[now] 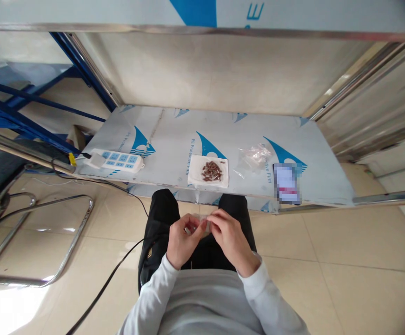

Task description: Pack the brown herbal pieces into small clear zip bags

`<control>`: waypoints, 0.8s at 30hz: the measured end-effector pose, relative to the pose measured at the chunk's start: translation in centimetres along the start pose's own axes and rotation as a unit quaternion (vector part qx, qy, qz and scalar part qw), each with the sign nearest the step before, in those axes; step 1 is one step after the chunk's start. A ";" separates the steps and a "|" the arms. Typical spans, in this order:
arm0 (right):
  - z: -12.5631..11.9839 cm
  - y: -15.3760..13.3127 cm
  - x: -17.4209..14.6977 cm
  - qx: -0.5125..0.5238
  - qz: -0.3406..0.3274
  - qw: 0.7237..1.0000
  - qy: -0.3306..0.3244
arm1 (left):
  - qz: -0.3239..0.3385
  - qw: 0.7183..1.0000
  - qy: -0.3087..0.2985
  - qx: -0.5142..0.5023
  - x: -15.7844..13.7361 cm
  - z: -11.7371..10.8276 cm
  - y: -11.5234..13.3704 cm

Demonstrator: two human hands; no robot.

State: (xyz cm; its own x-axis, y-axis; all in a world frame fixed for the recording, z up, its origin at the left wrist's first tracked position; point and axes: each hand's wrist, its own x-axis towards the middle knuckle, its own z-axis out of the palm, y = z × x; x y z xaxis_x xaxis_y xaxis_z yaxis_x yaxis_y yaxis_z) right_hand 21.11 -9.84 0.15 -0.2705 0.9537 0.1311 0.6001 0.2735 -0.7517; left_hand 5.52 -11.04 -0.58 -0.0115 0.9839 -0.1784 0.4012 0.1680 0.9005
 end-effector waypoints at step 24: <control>-2.1 6.5 6.4 0.129 0.100 0.974 0.154 | 0.201 0.847 -0.001 0.492 17.4 2.7 5.5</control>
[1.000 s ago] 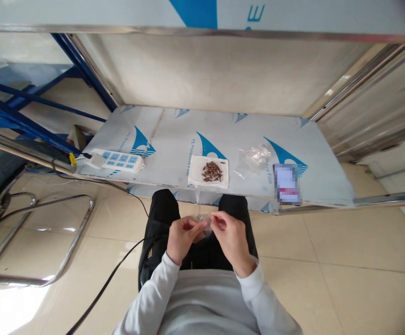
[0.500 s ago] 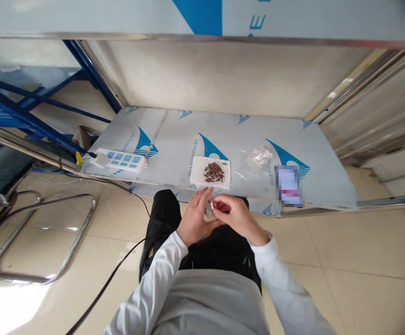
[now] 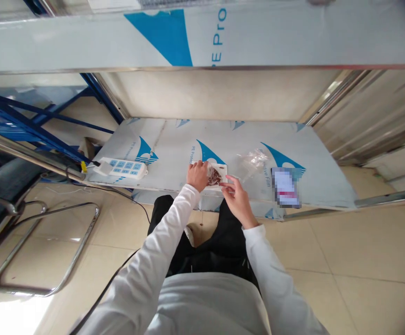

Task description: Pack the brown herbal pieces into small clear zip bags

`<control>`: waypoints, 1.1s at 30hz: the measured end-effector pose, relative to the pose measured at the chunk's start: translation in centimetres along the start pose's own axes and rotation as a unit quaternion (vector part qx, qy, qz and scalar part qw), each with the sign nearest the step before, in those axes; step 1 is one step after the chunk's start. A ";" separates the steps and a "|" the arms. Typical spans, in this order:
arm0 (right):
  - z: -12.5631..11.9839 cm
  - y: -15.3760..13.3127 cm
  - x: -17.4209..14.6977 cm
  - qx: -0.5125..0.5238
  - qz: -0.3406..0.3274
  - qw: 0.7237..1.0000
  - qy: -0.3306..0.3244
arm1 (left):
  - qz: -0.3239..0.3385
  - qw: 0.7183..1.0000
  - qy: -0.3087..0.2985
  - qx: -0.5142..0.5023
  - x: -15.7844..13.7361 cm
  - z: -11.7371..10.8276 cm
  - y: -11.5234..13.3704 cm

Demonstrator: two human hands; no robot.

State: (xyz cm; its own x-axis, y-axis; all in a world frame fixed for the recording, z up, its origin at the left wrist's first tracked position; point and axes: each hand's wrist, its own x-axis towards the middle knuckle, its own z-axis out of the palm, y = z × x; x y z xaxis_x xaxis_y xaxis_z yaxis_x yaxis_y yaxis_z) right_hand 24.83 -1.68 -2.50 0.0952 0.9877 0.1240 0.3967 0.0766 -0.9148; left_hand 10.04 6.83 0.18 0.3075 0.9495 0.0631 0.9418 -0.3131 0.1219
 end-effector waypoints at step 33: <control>0.5 1.6 -7.2 -0.001 0.067 0.996 -0.053 | 0.116 0.991 -0.059 0.007 6.1 2.5 -0.5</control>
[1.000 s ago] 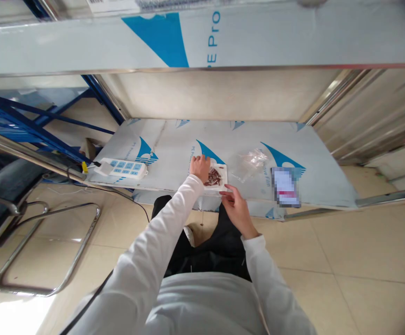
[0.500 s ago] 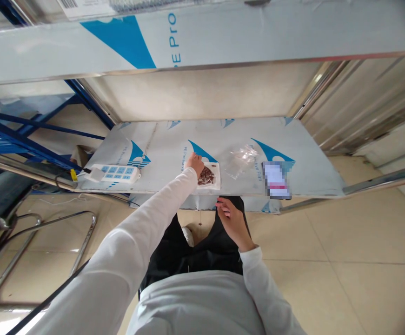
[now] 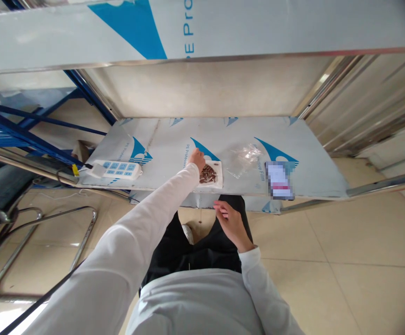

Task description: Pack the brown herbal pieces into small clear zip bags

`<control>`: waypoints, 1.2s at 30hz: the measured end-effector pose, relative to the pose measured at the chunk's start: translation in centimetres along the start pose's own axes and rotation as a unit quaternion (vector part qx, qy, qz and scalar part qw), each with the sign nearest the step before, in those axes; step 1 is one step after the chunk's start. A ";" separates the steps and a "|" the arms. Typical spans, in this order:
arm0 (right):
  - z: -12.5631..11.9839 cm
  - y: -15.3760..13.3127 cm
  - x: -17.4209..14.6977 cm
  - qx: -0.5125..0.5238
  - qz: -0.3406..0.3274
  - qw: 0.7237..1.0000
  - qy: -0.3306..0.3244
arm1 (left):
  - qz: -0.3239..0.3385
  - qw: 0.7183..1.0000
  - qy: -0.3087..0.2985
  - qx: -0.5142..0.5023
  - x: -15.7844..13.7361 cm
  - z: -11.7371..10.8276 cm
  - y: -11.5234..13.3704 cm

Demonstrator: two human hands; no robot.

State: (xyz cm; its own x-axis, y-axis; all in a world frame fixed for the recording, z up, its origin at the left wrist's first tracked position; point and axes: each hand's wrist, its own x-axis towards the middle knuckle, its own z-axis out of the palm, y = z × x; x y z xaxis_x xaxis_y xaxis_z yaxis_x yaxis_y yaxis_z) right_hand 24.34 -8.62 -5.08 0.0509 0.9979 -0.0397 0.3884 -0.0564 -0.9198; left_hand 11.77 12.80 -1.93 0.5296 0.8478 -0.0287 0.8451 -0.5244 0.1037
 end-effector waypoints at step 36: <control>-2.0 -5.9 5.2 0.160 -0.005 0.984 -0.073 | -0.123 0.738 0.150 -0.647 -15.4 -1.0 2.4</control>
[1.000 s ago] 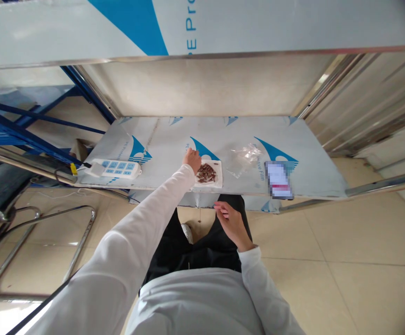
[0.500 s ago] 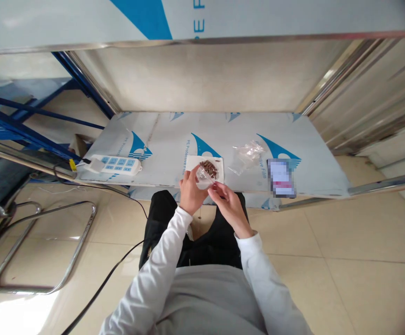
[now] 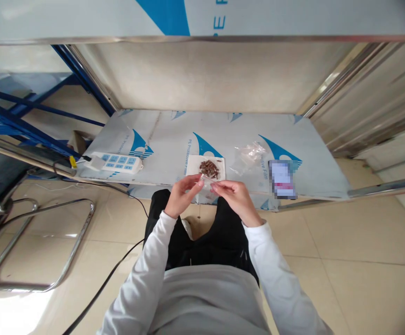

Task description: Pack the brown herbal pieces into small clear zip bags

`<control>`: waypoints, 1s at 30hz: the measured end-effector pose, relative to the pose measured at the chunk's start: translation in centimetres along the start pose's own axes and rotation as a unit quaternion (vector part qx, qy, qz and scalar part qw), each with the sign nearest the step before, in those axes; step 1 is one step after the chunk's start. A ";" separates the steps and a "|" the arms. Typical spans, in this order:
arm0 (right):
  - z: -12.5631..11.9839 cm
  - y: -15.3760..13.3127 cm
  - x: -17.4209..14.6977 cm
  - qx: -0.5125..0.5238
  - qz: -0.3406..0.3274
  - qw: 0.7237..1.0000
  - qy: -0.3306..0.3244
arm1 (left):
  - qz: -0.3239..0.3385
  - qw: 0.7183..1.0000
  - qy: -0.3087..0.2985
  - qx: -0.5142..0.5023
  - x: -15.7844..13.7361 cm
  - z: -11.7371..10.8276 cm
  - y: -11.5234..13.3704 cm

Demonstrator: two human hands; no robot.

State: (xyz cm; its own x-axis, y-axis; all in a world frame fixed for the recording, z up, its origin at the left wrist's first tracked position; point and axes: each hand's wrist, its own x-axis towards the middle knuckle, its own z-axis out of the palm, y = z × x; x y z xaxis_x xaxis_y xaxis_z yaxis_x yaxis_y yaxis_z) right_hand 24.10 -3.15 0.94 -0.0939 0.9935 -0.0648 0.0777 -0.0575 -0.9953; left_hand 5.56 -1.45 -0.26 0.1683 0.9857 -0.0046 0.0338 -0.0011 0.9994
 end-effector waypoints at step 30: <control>-0.5 1.2 10.9 -0.388 -0.161 0.901 0.110 | 0.019 0.875 -0.037 0.482 12.9 0.2 2.0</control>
State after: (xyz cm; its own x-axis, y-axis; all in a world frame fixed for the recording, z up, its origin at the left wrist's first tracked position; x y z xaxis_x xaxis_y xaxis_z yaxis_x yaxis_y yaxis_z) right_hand 23.68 7.65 -0.97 -0.0430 0.9469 0.3187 0.7596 0.2382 -0.6052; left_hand 7.99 11.24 1.67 0.2499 0.9682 -0.0105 0.8365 -0.2104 0.5060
